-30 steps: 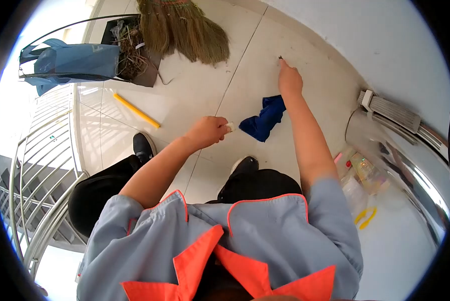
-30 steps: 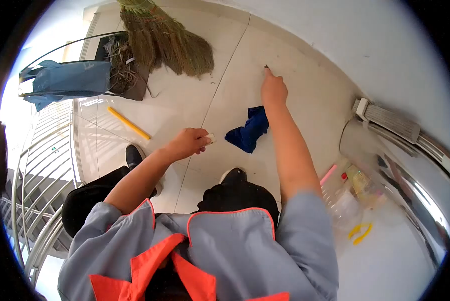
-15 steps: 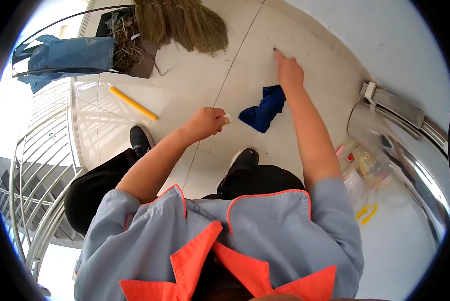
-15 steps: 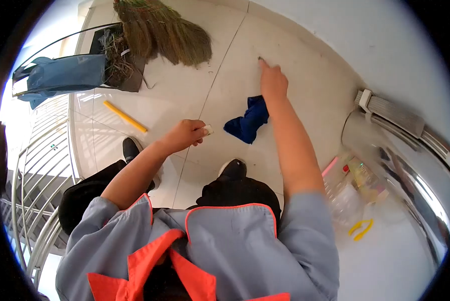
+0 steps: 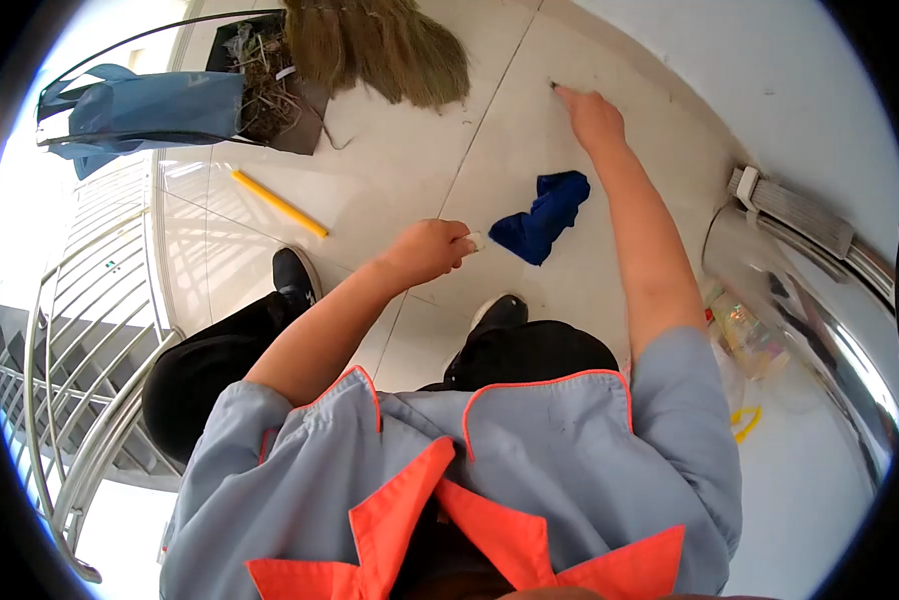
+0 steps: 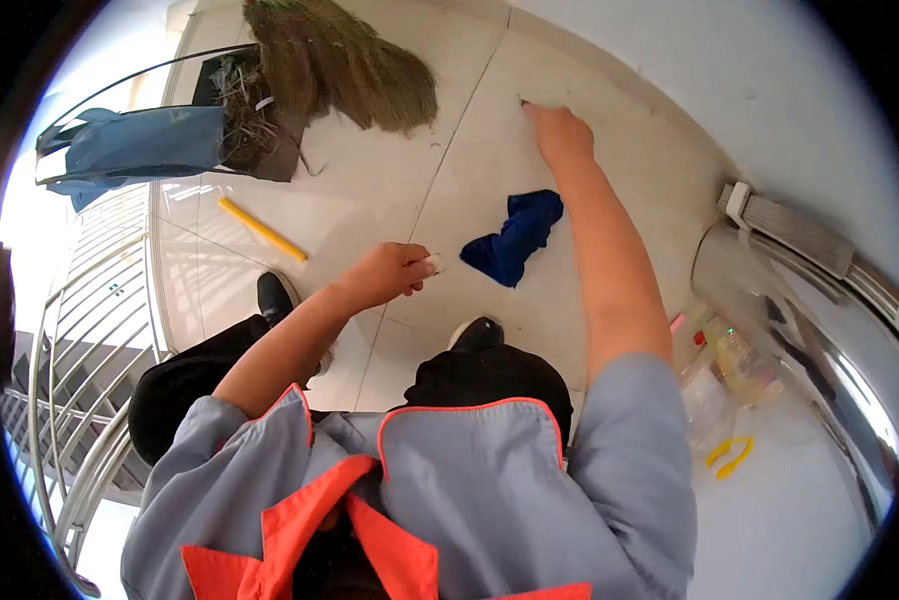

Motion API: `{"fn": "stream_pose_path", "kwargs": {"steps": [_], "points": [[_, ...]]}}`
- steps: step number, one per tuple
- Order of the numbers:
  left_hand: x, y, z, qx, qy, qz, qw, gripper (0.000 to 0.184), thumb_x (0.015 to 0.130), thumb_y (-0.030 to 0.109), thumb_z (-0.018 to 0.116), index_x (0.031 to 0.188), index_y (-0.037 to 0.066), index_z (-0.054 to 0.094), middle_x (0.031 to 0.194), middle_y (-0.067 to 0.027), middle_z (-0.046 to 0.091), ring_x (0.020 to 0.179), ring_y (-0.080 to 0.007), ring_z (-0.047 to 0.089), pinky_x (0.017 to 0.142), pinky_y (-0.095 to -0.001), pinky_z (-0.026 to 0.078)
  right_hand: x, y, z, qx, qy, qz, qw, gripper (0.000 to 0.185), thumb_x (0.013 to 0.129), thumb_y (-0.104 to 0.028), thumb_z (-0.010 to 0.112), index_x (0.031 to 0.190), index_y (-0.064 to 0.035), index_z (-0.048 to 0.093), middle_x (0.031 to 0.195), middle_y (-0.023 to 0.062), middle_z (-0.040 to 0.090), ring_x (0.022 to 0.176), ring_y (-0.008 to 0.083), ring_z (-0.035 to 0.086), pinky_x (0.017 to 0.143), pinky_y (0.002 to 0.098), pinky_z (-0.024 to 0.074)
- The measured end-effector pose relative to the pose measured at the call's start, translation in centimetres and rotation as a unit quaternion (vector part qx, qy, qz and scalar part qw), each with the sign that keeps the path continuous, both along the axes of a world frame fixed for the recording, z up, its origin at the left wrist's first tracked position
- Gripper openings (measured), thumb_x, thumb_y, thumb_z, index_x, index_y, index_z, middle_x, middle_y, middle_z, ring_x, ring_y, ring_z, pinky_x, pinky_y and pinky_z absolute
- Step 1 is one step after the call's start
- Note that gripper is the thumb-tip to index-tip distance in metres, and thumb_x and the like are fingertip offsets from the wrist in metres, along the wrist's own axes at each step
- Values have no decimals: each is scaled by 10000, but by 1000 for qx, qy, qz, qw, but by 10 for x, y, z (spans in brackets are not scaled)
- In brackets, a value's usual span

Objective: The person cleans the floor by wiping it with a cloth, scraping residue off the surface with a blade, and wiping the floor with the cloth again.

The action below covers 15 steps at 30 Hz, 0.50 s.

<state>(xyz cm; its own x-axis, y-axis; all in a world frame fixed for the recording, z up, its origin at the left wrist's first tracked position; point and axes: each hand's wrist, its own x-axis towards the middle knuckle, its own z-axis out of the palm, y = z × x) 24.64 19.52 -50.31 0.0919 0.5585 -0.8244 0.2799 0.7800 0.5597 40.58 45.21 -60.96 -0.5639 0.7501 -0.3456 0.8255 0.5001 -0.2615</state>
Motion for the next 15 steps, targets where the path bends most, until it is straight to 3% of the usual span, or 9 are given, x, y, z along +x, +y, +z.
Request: {"fn": "stream_pose_path", "kwargs": {"steps": [3,7,10,15], "points": [[-8,7,0,26,4,5,1000,282,886,256,525,856,-17,588,711,-86,613,618,-131,579,572,-287,468,21,-17,16,-59,-28,3,998,315,933,-287,405,1155,-198,610,991,203,604,910,353,606,779,426,482],[-6,3,1,5,6,5,1000,289,890,263,517,842,-14,583,706,-85,617,622,-137,587,581,-290,471,10,-17,8,-13,-24,-13,1000,303,928,-280,410,1128,-197,622,977,201,609,892,354,612,766,433,486],[-3,2,0,2,15,-21,1000,281,892,254,518,835,-14,581,700,-86,615,618,-137,588,589,-288,477,-14,0,-3,15,49,1,999,334,918,-198,418,1192,-273,594,940,181,592,826,332,616,723,418,490],[-9,11,4,17,7,1,1000,276,890,252,520,836,-12,583,703,-83,612,626,-138,592,599,-287,482,4,-26,23,-12,-46,28,998,310,916,-218,436,1179,-249,598,904,193,586,828,340,615,705,423,491]]}}
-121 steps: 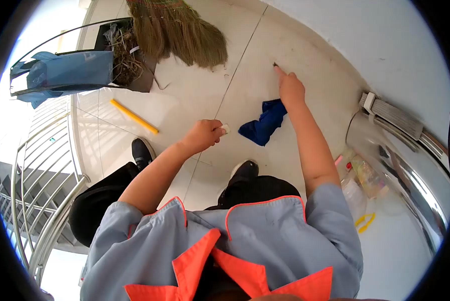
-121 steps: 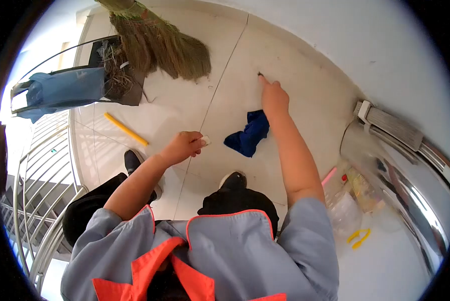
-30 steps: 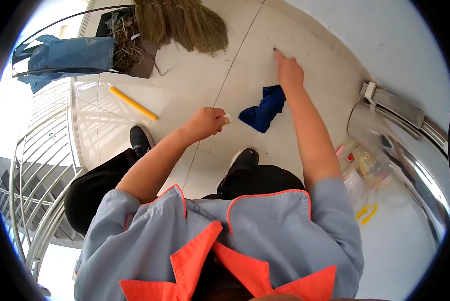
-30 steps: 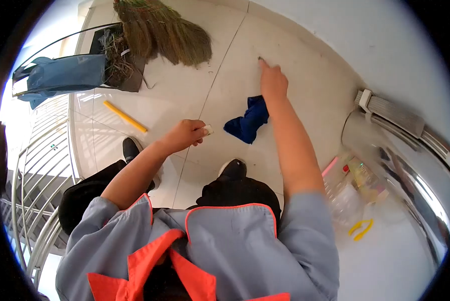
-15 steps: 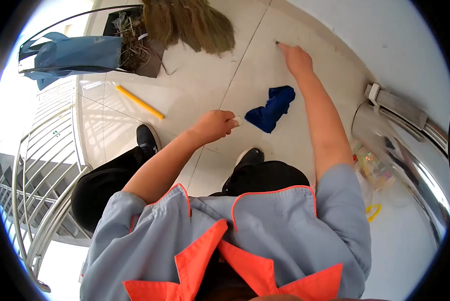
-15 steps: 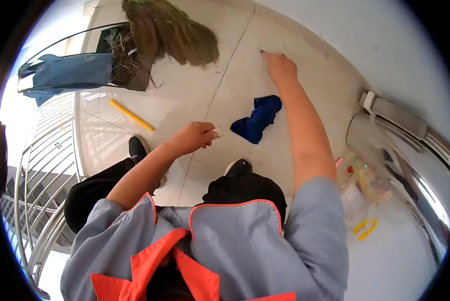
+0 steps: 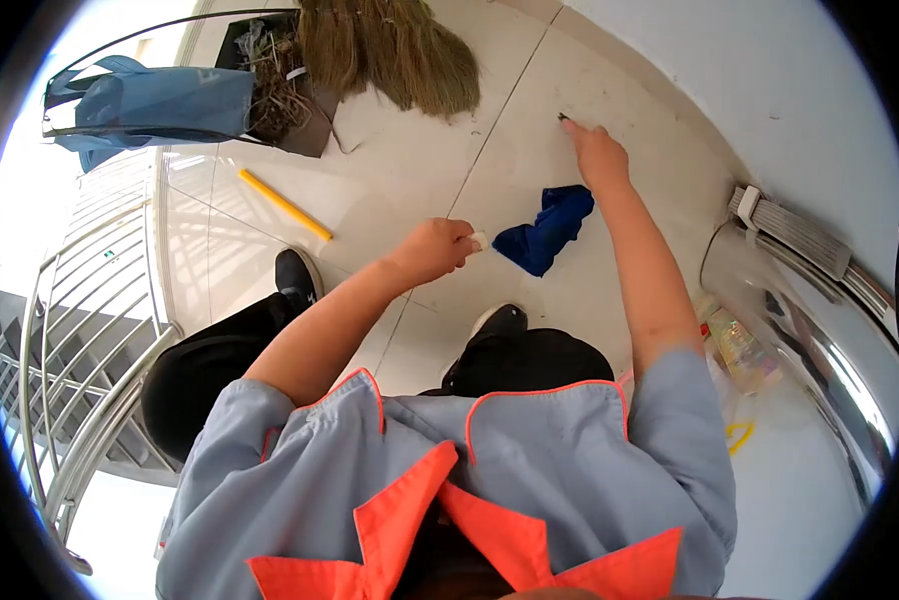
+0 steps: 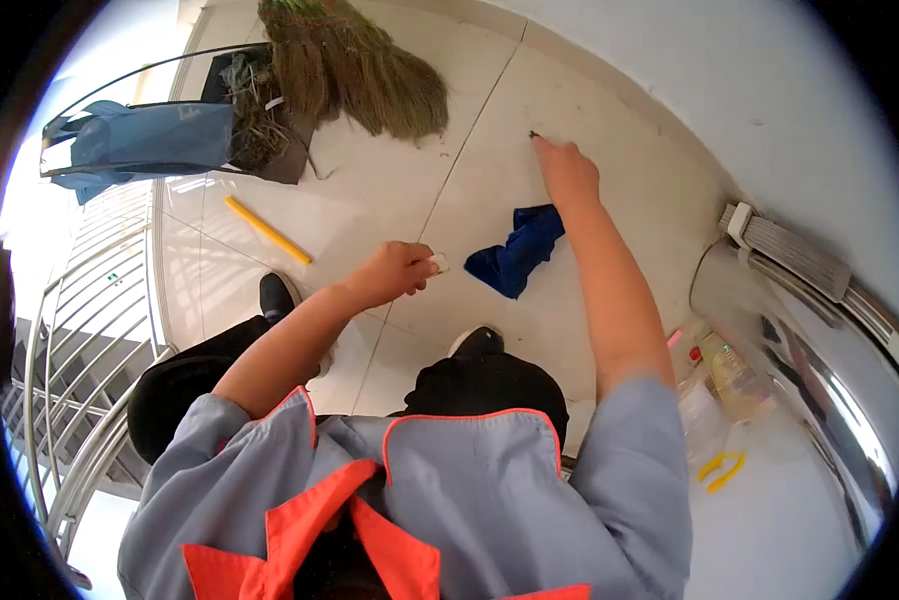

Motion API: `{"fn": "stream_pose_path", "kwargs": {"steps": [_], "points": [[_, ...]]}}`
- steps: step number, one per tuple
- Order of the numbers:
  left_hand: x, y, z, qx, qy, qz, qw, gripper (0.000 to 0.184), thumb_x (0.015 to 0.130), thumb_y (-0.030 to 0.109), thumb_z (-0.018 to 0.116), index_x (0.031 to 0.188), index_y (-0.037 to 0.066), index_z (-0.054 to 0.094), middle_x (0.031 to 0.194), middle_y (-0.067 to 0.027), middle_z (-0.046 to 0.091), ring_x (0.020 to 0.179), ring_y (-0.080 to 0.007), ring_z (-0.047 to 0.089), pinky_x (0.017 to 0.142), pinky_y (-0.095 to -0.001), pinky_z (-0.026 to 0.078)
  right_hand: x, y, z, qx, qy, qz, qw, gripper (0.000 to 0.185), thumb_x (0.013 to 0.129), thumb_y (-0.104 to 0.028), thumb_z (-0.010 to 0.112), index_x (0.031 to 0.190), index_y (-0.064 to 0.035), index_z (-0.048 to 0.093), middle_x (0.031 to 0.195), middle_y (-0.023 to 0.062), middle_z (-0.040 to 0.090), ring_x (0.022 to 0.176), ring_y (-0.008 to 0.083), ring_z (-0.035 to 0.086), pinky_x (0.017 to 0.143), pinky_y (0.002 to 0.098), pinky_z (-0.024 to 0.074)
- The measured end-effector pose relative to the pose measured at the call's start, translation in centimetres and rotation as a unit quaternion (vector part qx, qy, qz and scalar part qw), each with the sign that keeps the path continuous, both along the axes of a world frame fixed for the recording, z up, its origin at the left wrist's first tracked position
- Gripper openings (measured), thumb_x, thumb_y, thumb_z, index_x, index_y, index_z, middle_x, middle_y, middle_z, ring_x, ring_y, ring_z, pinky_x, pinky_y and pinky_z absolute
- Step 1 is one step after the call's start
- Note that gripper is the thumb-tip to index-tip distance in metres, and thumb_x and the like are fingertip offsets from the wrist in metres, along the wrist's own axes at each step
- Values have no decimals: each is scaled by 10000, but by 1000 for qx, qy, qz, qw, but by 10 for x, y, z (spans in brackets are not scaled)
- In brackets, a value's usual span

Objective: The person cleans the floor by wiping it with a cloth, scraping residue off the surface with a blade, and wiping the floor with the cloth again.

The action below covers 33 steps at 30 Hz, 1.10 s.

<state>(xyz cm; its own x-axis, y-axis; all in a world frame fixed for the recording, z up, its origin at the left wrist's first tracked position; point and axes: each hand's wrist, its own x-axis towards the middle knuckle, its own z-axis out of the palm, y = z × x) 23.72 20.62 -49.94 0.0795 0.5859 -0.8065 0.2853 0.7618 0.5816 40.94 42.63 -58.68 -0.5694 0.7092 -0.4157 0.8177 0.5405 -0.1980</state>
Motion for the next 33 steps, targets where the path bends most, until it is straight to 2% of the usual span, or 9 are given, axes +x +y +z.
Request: {"fn": "stream_pose_path", "kwargs": {"steps": [6,9,12,15,18,24,25,29,33], "points": [[3,-9,-8,-21,-1,2,1000,257,890,241,520,855,-5,588,700,-77,610,623,-136,590,595,-287,479,-16,11,-26,29,83,-45,995,322,922,-219,425,1202,-251,580,875,193,578,802,341,610,712,425,489],[0,-1,-1,-10,0,-8,1000,254,888,239,520,863,-4,590,696,-75,608,623,-135,587,589,-284,474,-17,-5,-15,3,30,-56,998,319,922,-245,408,1182,-185,582,972,215,589,859,357,619,744,416,498],[0,0,-3,-15,-9,13,1000,258,888,240,517,857,-7,586,693,-74,607,626,-139,586,585,-284,470,-1,-26,-11,-11,12,-65,998,329,922,-216,400,1199,-169,570,977,236,585,860,373,615,746,426,497],[2,-8,-6,-28,-12,12,999,263,889,241,515,844,-10,579,689,-75,605,624,-143,585,583,-287,470,-5,-5,-23,49,34,-71,996,349,939,-221,378,1254,-227,528,902,211,601,813,367,612,720,436,498],[2,-9,-7,-13,-2,-18,1000,265,890,241,515,841,-12,577,687,-77,604,621,-144,582,584,-288,471,-13,-4,-20,39,48,-92,994,346,926,-174,374,1219,-167,557,975,249,582,863,376,614,752,443,496],[1,-5,-4,-13,-8,-1,1000,275,894,256,521,867,-9,590,691,-75,605,621,-137,580,584,-288,471,-10,-12,-15,17,42,-131,990,363,921,-144,362,1231,-171,548,976,260,590,891,384,606,772,447,494],[2,-5,-4,-16,-4,-6,1000,276,896,258,522,873,-8,593,695,-75,606,622,-134,579,584,-286,472,-9,-2,-25,25,82,-131,988,361,925,-182,366,1248,-179,529,906,218,619,861,377,611,749,449,495],[-3,1,-3,-10,5,-32,999,267,897,256,524,880,1,601,697,-69,607,623,-130,579,587,-282,476,-18,-4,-30,67,65,-118,989,350,923,-172,370,1228,-158,543,871,211,625,839,365,616,740,442,497],[-2,-4,-12,-15,-7,-7,1000,269,900,255,523,879,-1,603,703,-68,609,624,-128,579,594,-275,478,-14,-4,-19,20,43,-143,989,354,915,-156,377,1230,-136,540,986,260,591,899,361,613,769,432,501]]}}
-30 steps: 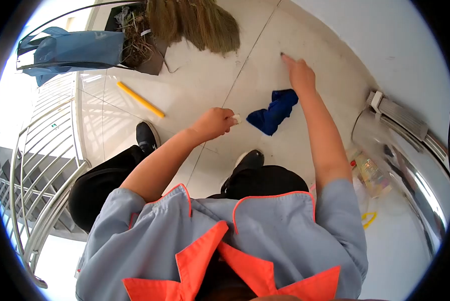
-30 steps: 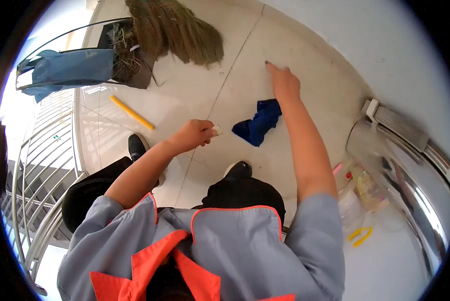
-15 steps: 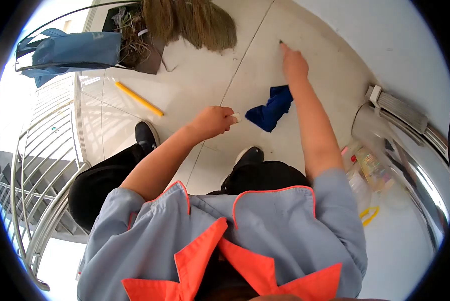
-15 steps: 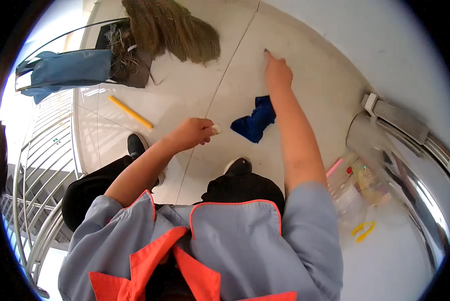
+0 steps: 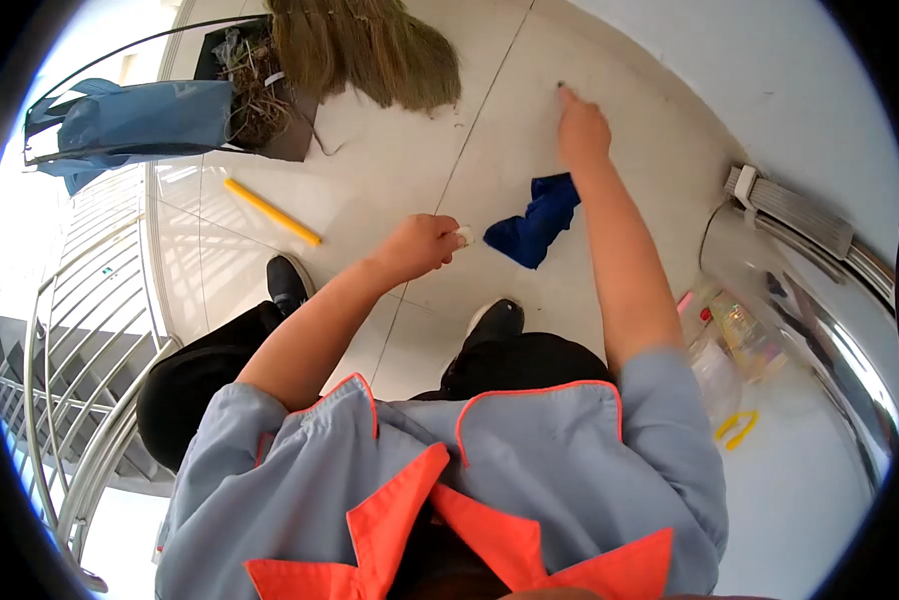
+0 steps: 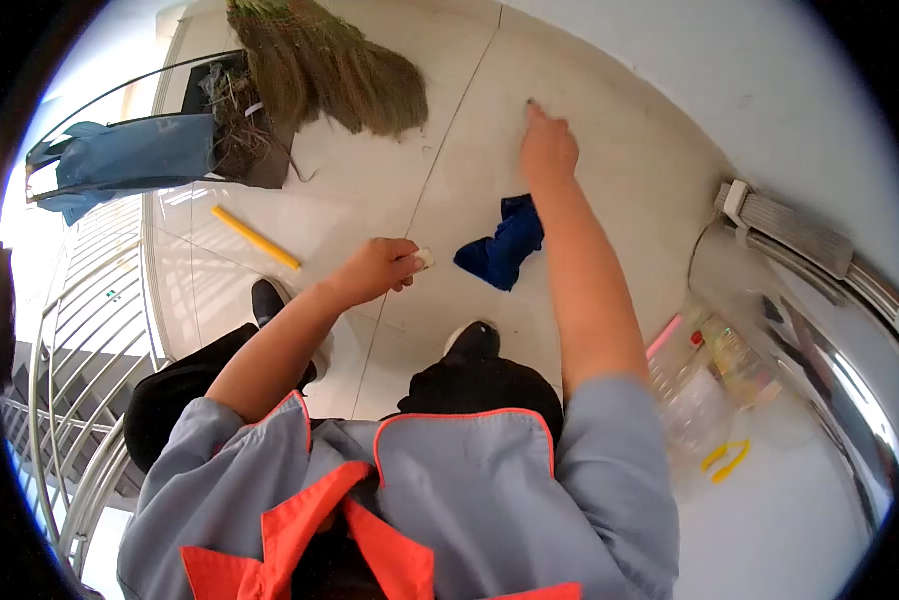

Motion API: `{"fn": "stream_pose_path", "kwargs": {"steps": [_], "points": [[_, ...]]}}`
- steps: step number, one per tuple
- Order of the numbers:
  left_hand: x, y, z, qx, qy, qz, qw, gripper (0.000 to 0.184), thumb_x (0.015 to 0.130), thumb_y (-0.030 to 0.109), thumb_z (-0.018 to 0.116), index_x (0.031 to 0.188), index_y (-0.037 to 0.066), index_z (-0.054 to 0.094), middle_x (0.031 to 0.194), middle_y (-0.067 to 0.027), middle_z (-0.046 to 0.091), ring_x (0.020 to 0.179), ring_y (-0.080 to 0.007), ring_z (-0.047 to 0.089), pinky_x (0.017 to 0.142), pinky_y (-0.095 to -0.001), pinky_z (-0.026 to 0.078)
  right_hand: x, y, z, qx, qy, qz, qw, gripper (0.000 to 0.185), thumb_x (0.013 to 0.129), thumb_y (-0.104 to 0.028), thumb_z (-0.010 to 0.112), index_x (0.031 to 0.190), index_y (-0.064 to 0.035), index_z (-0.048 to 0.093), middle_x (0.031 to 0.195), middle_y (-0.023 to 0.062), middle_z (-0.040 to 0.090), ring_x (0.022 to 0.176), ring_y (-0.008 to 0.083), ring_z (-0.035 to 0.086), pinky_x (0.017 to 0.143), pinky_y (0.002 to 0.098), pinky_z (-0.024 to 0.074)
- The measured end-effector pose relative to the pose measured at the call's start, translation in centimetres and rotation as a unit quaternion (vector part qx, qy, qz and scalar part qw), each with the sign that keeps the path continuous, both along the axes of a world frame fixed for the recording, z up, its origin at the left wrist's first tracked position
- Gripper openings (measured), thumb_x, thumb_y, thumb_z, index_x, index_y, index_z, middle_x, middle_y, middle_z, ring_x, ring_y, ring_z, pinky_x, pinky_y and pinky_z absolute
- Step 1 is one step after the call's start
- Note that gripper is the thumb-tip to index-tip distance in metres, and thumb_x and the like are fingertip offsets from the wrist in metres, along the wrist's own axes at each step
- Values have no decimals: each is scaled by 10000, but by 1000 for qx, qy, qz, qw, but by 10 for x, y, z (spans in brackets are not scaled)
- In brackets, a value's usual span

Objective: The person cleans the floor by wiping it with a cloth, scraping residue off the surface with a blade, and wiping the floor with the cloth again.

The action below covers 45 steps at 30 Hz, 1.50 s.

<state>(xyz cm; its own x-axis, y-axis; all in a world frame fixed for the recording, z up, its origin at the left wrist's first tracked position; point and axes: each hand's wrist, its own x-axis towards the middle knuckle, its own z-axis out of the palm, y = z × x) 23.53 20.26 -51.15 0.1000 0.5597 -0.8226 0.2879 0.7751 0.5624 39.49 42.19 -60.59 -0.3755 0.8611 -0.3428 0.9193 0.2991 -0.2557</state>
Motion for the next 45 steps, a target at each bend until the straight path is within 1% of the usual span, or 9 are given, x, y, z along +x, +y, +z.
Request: {"fn": "stream_pose_path", "kwargs": {"steps": [3,8,21,25,29,32,37,41,45], "points": [[4,0,11,7,8,-19,1000,275,904,255,521,868,-7,595,704,-70,607,621,-129,578,595,-270,480,10,9,-49,13,14,-8,1000,365,910,-151,375,1239,-161,531,999,258,586,913,370,613,796,442,496],[0,-1,2,7,-12,29,999,279,903,256,524,835,-9,582,701,-70,606,616,-130,577,592,-266,479,-2,-1,13,-24,-26,19,999,350,906,-142,394,1228,-109,524,1019,252,579,917,367,612,780,434,502],[4,4,11,17,3,-17,1000,267,894,252,530,862,-5,593,699,-69,606,613,-124,574,582,-276,473,-9,-4,-3,-40,-15,7,999,347,942,-222,359,1221,-140,548,1018,246,586,954,381,594,830,429,486],[3,2,8,7,-2,9,1000,264,894,248,529,869,-6,594,694,-68,604,605,-121,569,585,-274,475,1,-1,-11,18,5,-33,999,509,951,-400,316,1119,2,581,885,251,635,911,366,619,807,435,479],[3,-1,11,4,0,-3,1000,270,896,254,529,873,-6,596,688,-65,602,606,-121,570,585,-273,475,18,31,-5,-54,38,-94,993,324,928,-212,399,1199,-144,564,1015,248,588,941,364,598,800,429,494],[0,5,14,18,14,-33,999,272,895,253,528,853,-8,591,680,-67,601,605,-126,573,582,-275,473,19,9,-19,107,66,37,991,313,934,-215,373,1128,-108,595,957,238,618,891,354,613,776,446,493],[4,-2,4,15,0,-21,1000,296,903,266,510,808,-7,572,681,-72,603,606,-128,578,583,-281,472,20,39,2,-96,50,-138,984,345,925,-200,345,1173,-152,581,960,228,622,869,372,616,793,447,486],[2,3,12,16,19,-47,999,291,904,262,505,823,-7,581,684,-69,604,604,-128,575,583,-281,472,34,-20,-6,17,-29,98,995,377,915,-174,354,1252,-153,522,967,226,594,802,386,621,755,451,495],[-3,2,3,18,1,10,1000,286,895,267,515,855,-6,593,686,-70,607,607,-132,578,589,-280,472,34,-51,15,-63,-47,42,996,383,912,-155,350,1255,-151,522,952,236,586,837,373,618,756,444,497]]}}
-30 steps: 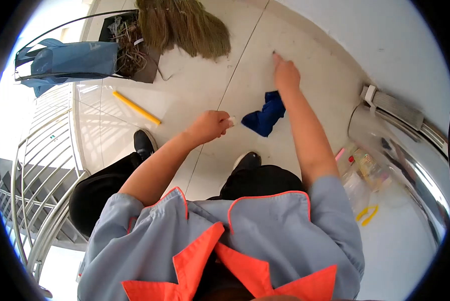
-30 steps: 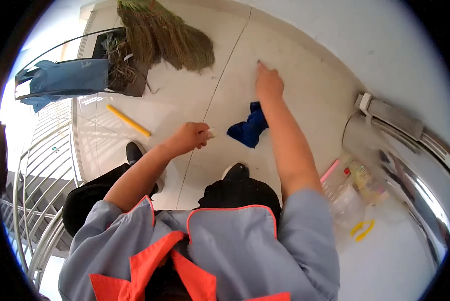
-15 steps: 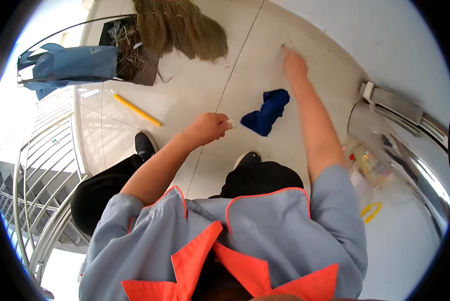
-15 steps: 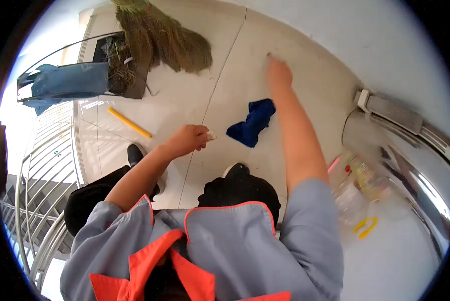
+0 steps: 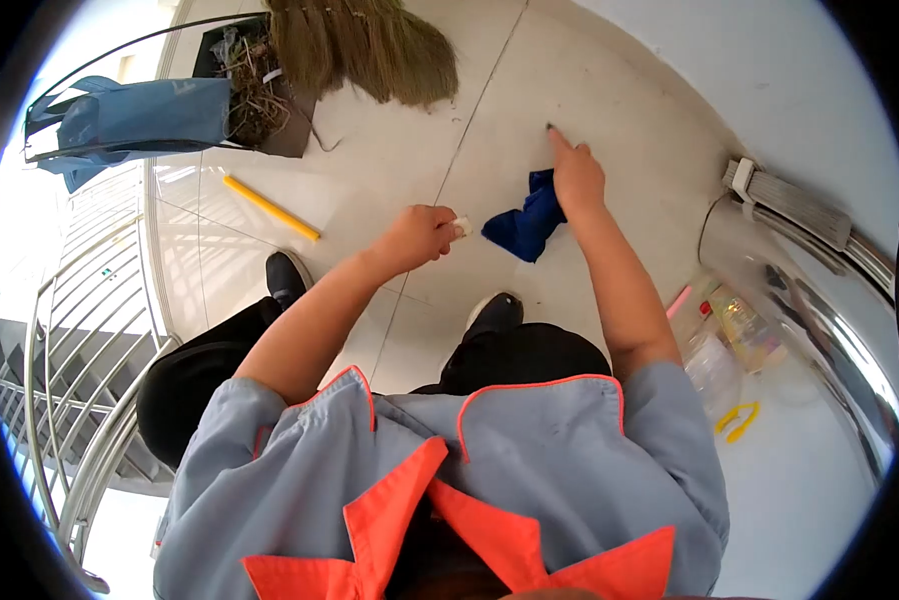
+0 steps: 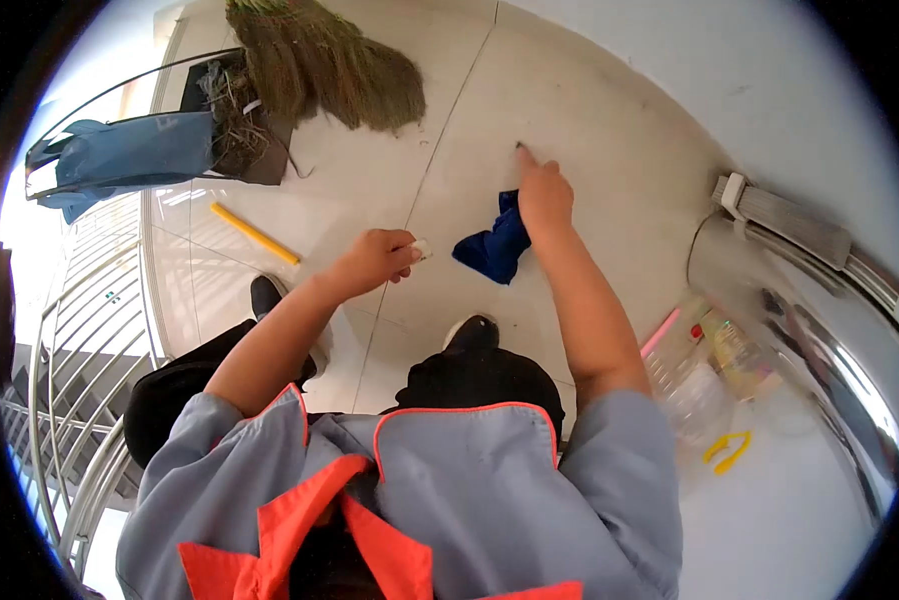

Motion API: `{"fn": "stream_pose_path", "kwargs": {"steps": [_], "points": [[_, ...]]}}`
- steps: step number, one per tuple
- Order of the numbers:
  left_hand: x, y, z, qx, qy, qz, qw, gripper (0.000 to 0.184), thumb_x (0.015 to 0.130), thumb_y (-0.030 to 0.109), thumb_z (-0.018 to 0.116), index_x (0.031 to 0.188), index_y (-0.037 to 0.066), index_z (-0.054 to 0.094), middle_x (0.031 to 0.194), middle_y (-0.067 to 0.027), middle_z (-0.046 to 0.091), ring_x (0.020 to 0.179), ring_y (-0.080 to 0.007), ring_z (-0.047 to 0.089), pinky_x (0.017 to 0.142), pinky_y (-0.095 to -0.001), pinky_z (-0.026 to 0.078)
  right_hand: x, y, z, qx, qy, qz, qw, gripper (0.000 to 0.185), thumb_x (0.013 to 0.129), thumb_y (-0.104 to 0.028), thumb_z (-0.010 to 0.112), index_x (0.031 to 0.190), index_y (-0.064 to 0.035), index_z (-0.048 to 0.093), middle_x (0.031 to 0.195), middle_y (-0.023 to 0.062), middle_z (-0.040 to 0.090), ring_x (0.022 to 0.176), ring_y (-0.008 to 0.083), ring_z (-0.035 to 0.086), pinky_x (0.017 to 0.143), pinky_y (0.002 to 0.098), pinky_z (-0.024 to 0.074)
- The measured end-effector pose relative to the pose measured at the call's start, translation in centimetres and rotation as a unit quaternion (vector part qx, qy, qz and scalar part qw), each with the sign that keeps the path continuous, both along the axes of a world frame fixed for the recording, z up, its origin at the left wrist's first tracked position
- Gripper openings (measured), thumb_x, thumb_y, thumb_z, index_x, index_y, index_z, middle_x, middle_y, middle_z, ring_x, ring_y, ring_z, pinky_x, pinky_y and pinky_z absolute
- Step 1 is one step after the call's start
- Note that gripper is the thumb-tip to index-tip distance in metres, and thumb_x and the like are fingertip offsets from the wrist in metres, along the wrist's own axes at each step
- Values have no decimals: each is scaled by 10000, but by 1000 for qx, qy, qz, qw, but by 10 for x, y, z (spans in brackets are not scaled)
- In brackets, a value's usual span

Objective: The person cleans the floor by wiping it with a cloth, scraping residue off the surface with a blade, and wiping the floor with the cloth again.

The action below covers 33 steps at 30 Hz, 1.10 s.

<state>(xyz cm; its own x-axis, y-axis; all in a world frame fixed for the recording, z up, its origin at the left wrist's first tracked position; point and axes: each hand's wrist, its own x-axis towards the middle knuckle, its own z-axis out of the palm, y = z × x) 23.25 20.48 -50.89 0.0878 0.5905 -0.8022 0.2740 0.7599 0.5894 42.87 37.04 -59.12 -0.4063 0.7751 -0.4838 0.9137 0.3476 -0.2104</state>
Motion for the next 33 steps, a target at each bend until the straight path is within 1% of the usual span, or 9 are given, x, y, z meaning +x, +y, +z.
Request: {"fn": "stream_pose_path", "kwargs": {"steps": [2,9,11,14,18,21,24,30,33], "points": [[6,-4,-1,-12,4,-20,1000,287,892,270,519,863,-5,596,686,-72,606,609,-132,579,590,-279,472,-2,21,-11,75,49,-17,996,384,913,-163,354,1263,-151,512,940,239,581,861,362,616,763,443,498],[-2,7,5,0,3,14,1000,280,888,263,521,882,-5,603,685,-70,602,609,-130,573,600,-279,477,4,17,-11,31,23,22,999,373,916,-158,352,1250,-146,520,953,243,579,872,373,608,758,441,494],[2,5,0,1,-9,23,1000,281,888,262,521,886,-6,604,687,-70,603,610,-131,573,603,-280,478,11,2,-13,73,9,14,997,357,923,-177,396,1251,-207,534,874,214,593,795,352,610,704,430,494],[6,-2,1,-20,0,0,1000,280,892,255,521,888,-13,603,689,-72,603,610,-128,569,597,-276,476,1,32,-19,101,33,-37,994,358,937,-182,361,1250,-203,533,876,210,600,805,354,610,708,430,493],[5,0,6,-10,2,-12,1000,286,897,256,514,884,-18,599,698,-74,607,615,-128,571,595,-280,477,10,23,-46,101,57,30,993,363,938,-170,354,1256,-200,525,917,222,601,809,363,613,703,438,497],[2,1,1,3,-3,-7,1000,291,897,261,512,880,-17,597,705,-75,611,622,-129,577,595,-282,476,-6,-15,-7,18,-4,23,1000,376,936,-181,351,1278,-211,504,985,234,584,871,388,601,780,444,488],[3,-4,0,-4,-1,-4,1000,288,894,259,513,876,-16,595,706,-77,612,625,-130,581,588,-276,473,-27,18,0,31,14,12,999,382,927,-183,360,1281,-214,502,988,236,587,915,381,599,799,436,487],[2,5,8,15,15,-10,1000,277,890,249,514,874,-16,595,697,-78,609,613,-132,579,580,-270,470,-50,67,-20,109,52,45,992,359,917,-155,386,1248,-203,516,917,216,581,843,363,619,721,425,509],[-2,0,7,14,0,31,999,275,889,245,512,861,-16,593,692,-77,609,606,-134,579,581,-276,470,-27,34,-13,61,11,75,995,357,916,-157,393,1247,-209,518,912,215,584,849,360,620,719,418,511]]}}
